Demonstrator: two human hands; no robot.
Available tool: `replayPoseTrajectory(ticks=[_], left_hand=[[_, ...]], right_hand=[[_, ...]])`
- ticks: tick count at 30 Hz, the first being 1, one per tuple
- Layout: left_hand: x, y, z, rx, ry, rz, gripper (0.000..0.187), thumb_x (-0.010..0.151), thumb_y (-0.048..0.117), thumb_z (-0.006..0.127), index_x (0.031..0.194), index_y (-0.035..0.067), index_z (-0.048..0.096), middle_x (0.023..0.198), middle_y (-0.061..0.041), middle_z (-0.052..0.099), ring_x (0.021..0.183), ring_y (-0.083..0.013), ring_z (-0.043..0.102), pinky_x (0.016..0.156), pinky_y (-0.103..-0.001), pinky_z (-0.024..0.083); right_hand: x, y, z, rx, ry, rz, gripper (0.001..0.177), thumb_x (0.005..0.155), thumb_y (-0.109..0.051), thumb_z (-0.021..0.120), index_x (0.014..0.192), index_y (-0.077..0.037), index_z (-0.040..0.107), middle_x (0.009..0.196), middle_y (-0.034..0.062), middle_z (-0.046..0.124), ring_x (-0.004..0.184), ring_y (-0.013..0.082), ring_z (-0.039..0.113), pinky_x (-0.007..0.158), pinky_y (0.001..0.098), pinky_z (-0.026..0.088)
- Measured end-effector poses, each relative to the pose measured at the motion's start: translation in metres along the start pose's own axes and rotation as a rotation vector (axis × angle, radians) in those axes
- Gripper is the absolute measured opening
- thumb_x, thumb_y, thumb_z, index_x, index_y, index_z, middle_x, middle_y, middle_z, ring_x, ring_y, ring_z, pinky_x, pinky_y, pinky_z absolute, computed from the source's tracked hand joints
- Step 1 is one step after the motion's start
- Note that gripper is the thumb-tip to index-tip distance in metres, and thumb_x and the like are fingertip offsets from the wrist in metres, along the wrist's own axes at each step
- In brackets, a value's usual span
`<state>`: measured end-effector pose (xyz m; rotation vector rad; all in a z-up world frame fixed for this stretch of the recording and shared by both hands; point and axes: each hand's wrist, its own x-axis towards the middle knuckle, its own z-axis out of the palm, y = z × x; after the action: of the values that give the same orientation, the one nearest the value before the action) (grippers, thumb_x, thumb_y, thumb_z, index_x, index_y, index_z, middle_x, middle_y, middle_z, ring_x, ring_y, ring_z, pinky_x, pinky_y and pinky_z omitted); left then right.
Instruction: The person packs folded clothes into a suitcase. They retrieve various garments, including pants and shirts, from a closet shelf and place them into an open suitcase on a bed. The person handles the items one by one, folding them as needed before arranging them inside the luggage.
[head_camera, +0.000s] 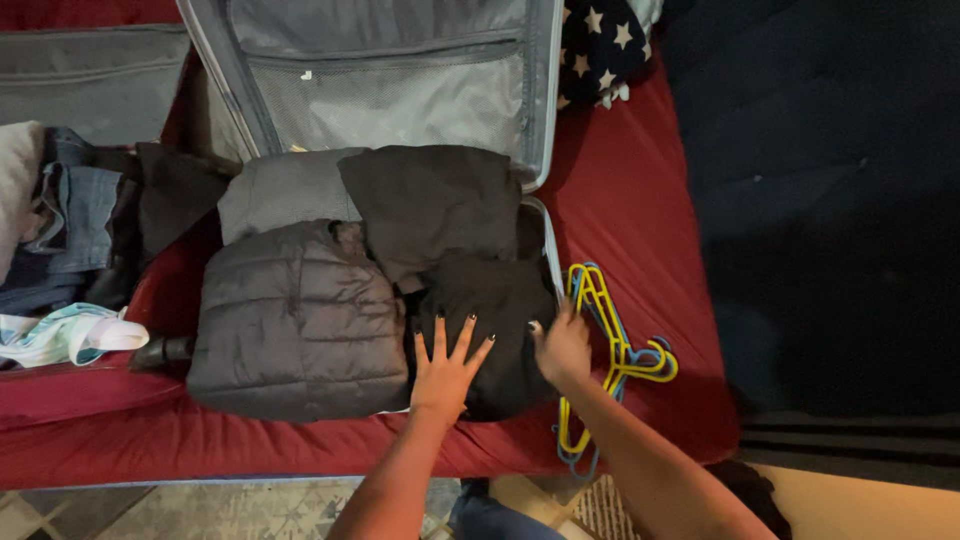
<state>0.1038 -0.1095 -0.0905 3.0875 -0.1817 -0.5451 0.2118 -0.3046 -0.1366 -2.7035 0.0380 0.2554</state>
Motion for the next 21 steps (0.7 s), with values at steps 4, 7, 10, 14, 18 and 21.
replayPoseTrajectory(ticks=[4, 7, 10, 14, 18, 21], left_hand=[[0.02, -0.006, -0.002, 0.009, -0.023, 0.02, 0.125, 0.067, 0.043, 0.095, 0.164, 0.037, 0.017, 0.172, -0.005, -0.001, 0.153, -0.0493, 0.006, 0.117, -0.073, 0.018], [0.016, -0.004, 0.008, 0.026, -0.047, 0.032, 0.117, 0.068, 0.045, 0.094, 0.162, 0.034, 0.023, 0.174, -0.005, -0.002, 0.155, -0.0492, 0.003, 0.118, -0.073, 0.016], [0.02, -0.004, 0.012, 0.014, -0.037, 0.025, 0.115, 0.069, 0.046, 0.094, 0.161, 0.033, 0.026, 0.173, -0.005, -0.002, 0.155, -0.0473, 0.003, 0.119, -0.073, 0.013], [0.02, -0.012, 0.015, -0.072, -0.015, 0.07, 0.118, 0.068, 0.045, 0.093, 0.163, 0.033, 0.023, 0.173, -0.004, 0.0, 0.155, -0.0438, 0.003, 0.119, -0.07, 0.01], [0.005, -0.017, 0.008, 0.044, 0.034, 0.075, 0.11, 0.073, 0.052, 0.086, 0.162, 0.033, 0.024, 0.172, -0.005, 0.008, 0.156, -0.0399, 0.003, 0.12, -0.071, 0.003], [-0.006, -0.022, -0.005, 0.124, 0.052, 0.082, 0.106, 0.077, 0.059, 0.08, 0.163, 0.031, 0.023, 0.172, -0.006, 0.009, 0.157, -0.0392, 0.001, 0.12, -0.07, 0.0]], right_hand=[[-0.047, -0.037, -0.052, -0.371, -0.11, -0.628, 0.093, 0.084, -0.046, 0.077, 0.155, -0.018, 0.023, 0.163, 0.0195, 0.023, 0.15, 0.0416, 0.024, 0.116, 0.0613, 0.03], [-0.066, -0.046, -0.052, -0.576, -0.398, -0.645, 0.105, 0.085, -0.049, 0.078, 0.159, -0.025, 0.008, 0.167, 0.0156, 0.007, 0.153, 0.0409, 0.01, 0.117, 0.067, 0.023], [-0.059, -0.047, -0.04, -0.658, -0.471, -0.582, 0.111, 0.086, -0.049, 0.079, 0.164, -0.027, 0.003, 0.171, 0.0135, 0.002, 0.155, 0.0393, 0.009, 0.117, 0.0683, 0.024], [-0.047, -0.048, -0.035, -0.676, -0.538, -0.503, 0.117, 0.084, -0.049, 0.081, 0.166, -0.025, 0.0, 0.173, 0.0045, 0.002, 0.158, 0.0327, 0.01, 0.119, 0.0672, 0.026], [-0.044, -0.06, -0.036, -0.749, -0.587, -0.439, 0.114, 0.086, -0.049, 0.078, 0.166, -0.024, 0.001, 0.174, 0.0036, 0.003, 0.159, 0.0299, 0.011, 0.12, 0.0669, 0.026], [-0.038, -0.063, -0.035, -0.735, -0.569, -0.41, 0.098, 0.093, -0.055, 0.066, 0.166, -0.025, 0.007, 0.174, 0.0024, 0.007, 0.159, 0.0309, 0.011, 0.12, 0.0693, 0.022]])
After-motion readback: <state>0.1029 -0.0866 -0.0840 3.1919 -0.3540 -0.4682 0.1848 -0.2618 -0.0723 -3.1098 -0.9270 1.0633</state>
